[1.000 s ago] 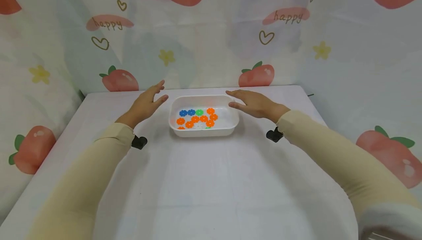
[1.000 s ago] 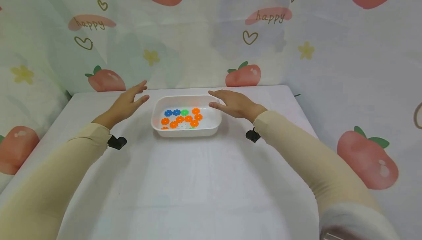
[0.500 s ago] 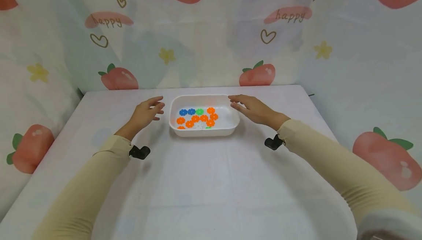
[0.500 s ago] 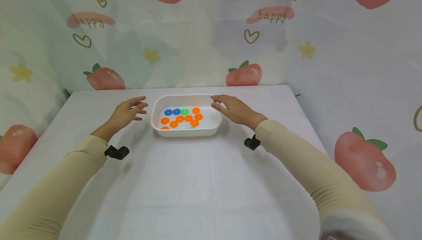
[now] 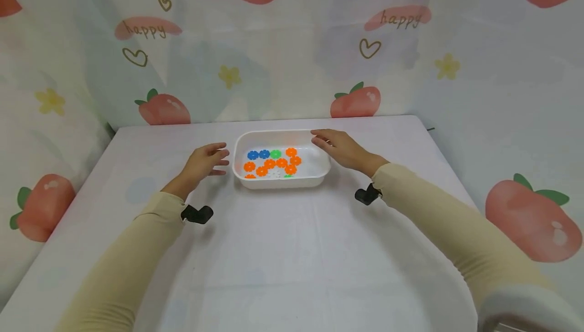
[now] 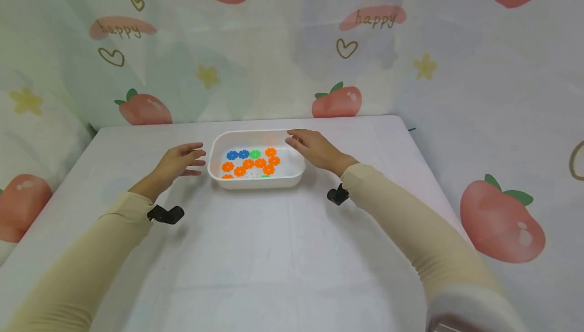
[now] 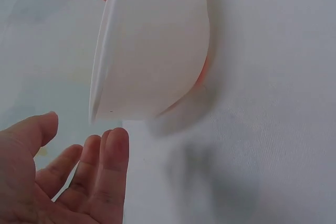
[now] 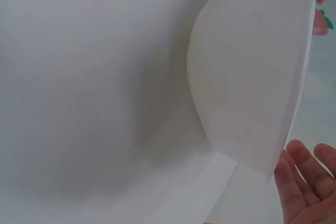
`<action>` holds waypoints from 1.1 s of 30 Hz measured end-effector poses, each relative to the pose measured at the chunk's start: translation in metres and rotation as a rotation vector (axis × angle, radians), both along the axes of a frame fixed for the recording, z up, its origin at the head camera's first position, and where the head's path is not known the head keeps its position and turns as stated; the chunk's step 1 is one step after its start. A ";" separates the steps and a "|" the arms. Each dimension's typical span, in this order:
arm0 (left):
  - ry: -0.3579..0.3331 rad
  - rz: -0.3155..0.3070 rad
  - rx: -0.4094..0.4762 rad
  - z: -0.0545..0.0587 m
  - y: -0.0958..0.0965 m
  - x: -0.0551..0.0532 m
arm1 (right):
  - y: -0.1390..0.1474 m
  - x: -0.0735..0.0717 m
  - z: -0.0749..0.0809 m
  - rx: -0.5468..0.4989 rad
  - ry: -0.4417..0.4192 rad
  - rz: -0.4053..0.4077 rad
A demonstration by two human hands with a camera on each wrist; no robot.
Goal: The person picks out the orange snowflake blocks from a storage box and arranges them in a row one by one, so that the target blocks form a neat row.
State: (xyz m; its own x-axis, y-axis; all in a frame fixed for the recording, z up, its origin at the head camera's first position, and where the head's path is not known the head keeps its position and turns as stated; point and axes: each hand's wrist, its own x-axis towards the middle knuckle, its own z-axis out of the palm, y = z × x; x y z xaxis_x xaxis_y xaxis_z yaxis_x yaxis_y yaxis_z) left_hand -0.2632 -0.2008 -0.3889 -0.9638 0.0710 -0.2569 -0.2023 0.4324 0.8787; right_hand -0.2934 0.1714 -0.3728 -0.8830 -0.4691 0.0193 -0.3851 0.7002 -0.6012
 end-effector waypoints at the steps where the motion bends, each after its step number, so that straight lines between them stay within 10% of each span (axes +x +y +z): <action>1: -0.014 0.007 -0.005 -0.002 0.001 0.000 | -0.001 -0.001 0.000 -0.003 -0.005 -0.001; 33: -0.204 0.142 0.213 -0.014 0.017 -0.007 | -0.039 -0.021 -0.002 0.029 -0.222 -0.013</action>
State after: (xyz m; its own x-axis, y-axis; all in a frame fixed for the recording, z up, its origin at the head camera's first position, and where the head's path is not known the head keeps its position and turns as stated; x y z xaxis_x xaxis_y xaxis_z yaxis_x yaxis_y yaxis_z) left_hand -0.2705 -0.1842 -0.4030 -0.8980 0.0128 -0.4399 -0.4289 0.1980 0.8814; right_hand -0.3142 0.1320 -0.3751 -0.8700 -0.4551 -0.1897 -0.2365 0.7227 -0.6494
